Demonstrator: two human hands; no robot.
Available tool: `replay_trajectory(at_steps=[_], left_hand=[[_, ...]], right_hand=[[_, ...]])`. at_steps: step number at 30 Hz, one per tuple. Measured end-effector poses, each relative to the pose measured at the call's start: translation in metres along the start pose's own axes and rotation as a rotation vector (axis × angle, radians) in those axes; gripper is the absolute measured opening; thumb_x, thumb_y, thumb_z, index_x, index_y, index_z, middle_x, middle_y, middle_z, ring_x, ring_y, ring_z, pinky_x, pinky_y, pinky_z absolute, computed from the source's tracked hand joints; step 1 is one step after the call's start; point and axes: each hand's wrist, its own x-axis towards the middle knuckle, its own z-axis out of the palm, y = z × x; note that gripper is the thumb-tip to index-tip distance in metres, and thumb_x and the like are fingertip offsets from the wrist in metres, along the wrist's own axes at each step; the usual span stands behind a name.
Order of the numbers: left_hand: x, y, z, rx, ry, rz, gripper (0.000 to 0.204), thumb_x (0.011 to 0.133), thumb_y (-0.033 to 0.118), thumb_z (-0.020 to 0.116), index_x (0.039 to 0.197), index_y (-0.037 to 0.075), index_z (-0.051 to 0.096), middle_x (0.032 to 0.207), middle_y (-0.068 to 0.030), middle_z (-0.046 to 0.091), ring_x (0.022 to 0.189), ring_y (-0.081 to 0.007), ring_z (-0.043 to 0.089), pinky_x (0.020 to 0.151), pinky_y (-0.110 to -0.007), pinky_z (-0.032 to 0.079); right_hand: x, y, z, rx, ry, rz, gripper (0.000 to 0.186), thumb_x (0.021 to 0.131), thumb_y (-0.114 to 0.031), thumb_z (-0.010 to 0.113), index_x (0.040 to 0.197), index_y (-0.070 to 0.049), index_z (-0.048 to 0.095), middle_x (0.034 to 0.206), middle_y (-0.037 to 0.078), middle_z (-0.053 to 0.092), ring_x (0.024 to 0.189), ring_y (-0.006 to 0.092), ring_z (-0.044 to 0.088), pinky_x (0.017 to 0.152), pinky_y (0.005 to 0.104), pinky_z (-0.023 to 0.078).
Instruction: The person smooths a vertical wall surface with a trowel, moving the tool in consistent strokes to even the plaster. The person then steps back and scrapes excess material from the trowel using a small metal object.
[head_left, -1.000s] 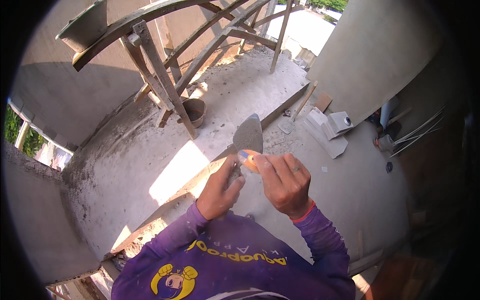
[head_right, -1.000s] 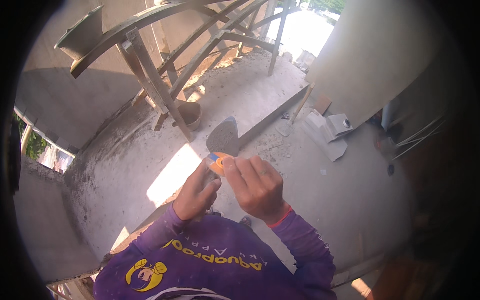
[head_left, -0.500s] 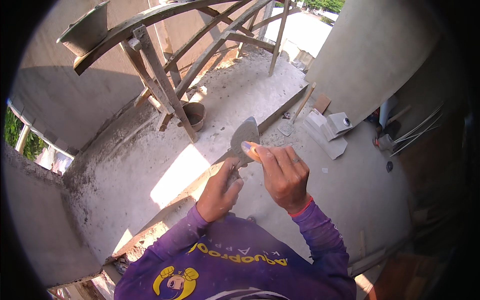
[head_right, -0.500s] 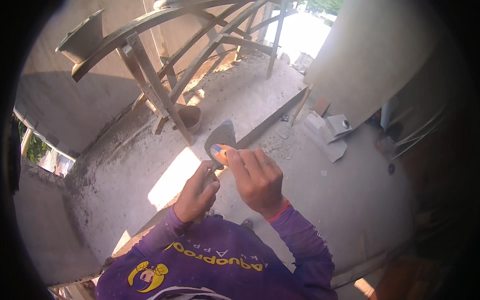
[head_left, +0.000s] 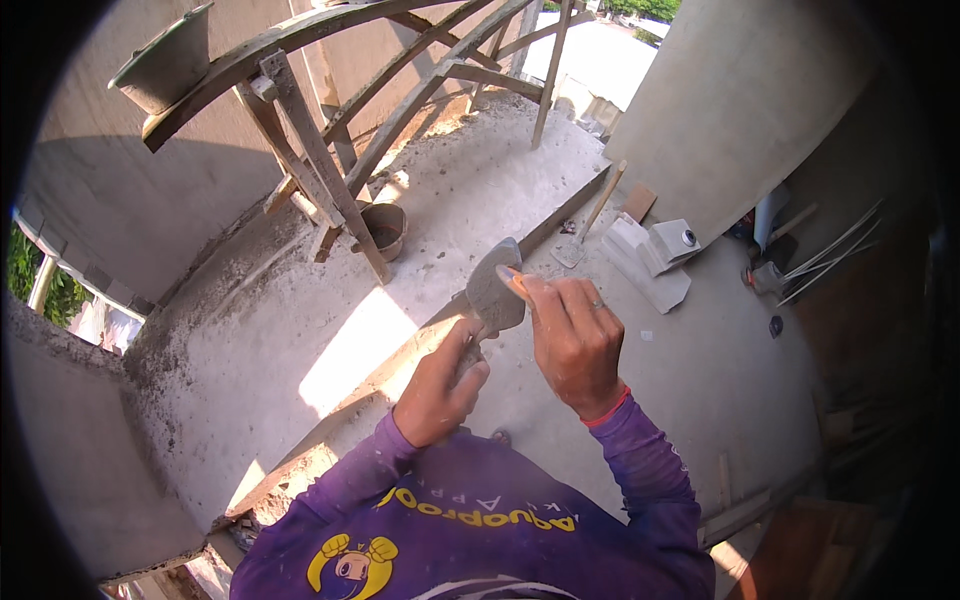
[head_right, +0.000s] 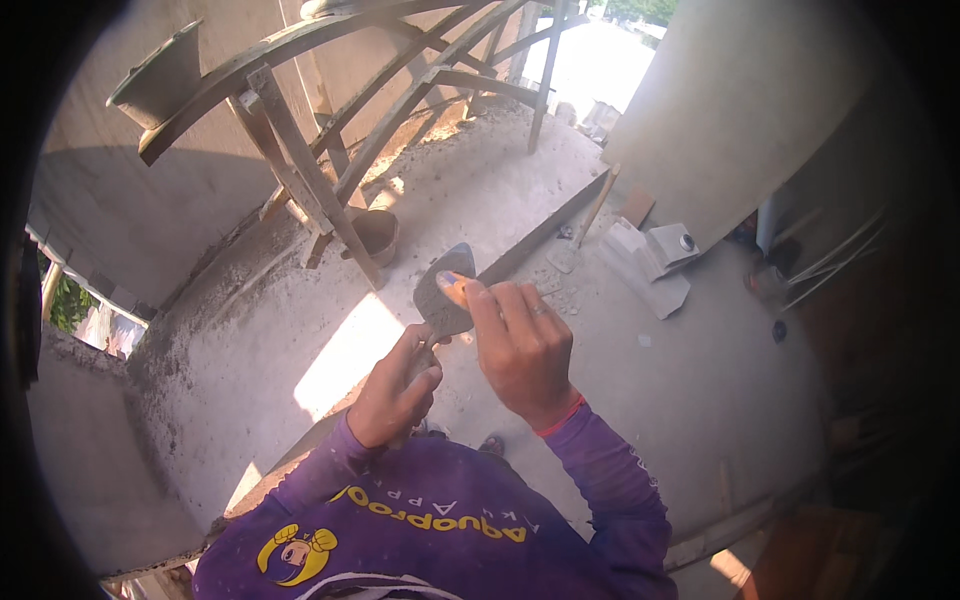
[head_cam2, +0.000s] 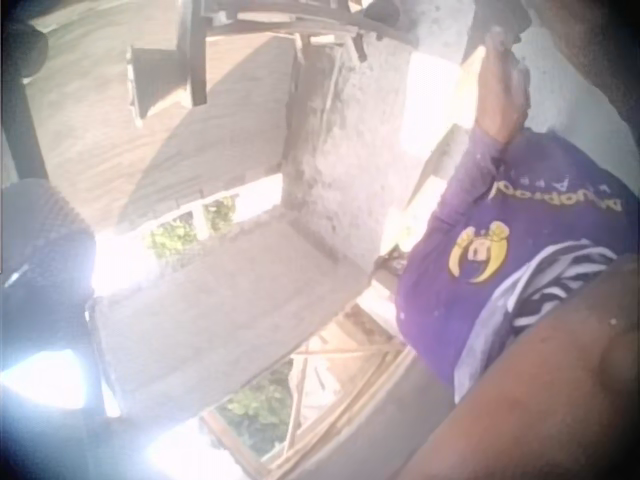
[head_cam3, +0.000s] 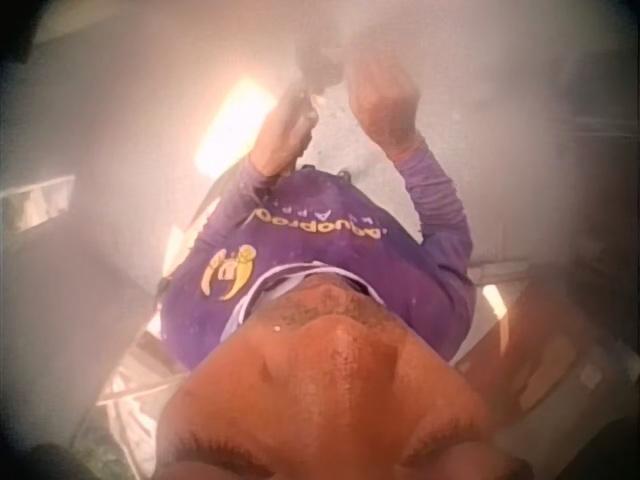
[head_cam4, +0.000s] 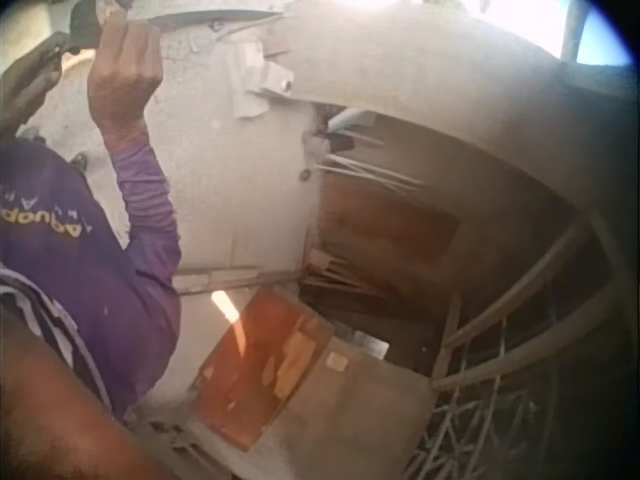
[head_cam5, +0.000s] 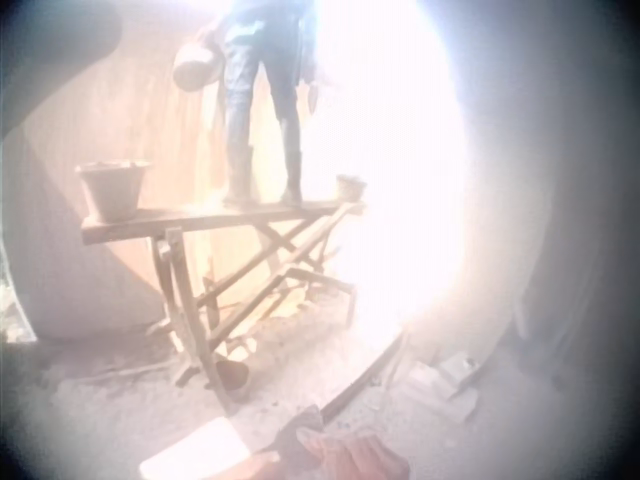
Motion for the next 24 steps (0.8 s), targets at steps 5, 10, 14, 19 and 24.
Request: replay_trajectory(at_steps=[5,10,14,19,24], left_hand=[[0.002,-0.002,0.003,-0.002,-0.013,-0.013,0.051,0.1,0.01,0.064,0.148,0.005,0.049,0.109,-0.0214,0.068,0.099,-0.036,0.07,0.09,-0.044,0.054],[0.004,0.004,0.002,-0.019,-0.047,0.011,0.048,0.099,0.01,0.064,0.146,0.004,0.051,0.107,-0.0224,0.067,0.1,-0.0378,0.069,0.091,-0.044,0.053],[0.004,0.004,0.001,0.016,-0.08,-0.008,0.048,0.099,0.01,0.065,0.145,0.005,0.052,0.111,-0.0231,0.066,0.103,-0.0386,0.069,0.093,-0.045,0.053],[0.006,-0.003,0.002,0.034,-0.046,0.065,0.048,0.099,0.009,0.065,0.145,0.006,0.052,0.115,-0.0229,0.066,0.106,-0.0383,0.068,0.095,-0.044,0.053],[0.002,0.003,0.0,0.048,-0.082,0.021,0.048,0.099,0.009,0.065,0.145,0.006,0.052,0.115,-0.0228,0.066,0.106,-0.0389,0.069,0.095,-0.044,0.053]], right_hand=[[-0.001,0.001,0.006,-0.061,-0.017,-0.076,0.027,0.084,-0.004,0.077,0.111,-0.003,0.073,0.088,0.003,0.06,0.075,0.019,0.062,0.06,0.0324,0.053],[-0.006,-0.014,0.003,-0.004,0.017,-0.127,0.029,0.085,-0.006,0.076,0.113,-0.003,0.072,0.088,0.003,0.06,0.075,0.0195,0.062,0.061,0.0338,0.054],[0.001,0.006,0.001,-0.076,-0.026,-0.037,0.029,0.083,-0.007,0.077,0.111,-0.004,0.073,0.088,0.003,0.059,0.075,0.0185,0.063,0.059,0.0332,0.053],[-0.004,-0.016,0.0,-0.023,-0.038,-0.095,0.031,0.082,-0.005,0.076,0.112,-0.005,0.072,0.085,0.004,0.055,0.074,0.0205,0.063,0.057,0.0351,0.052],[0.0,-0.001,-0.003,-0.03,0.044,-0.032,0.027,0.086,-0.008,0.076,0.112,-0.005,0.072,0.086,0.003,0.056,0.071,0.019,0.061,0.057,0.0341,0.052]])
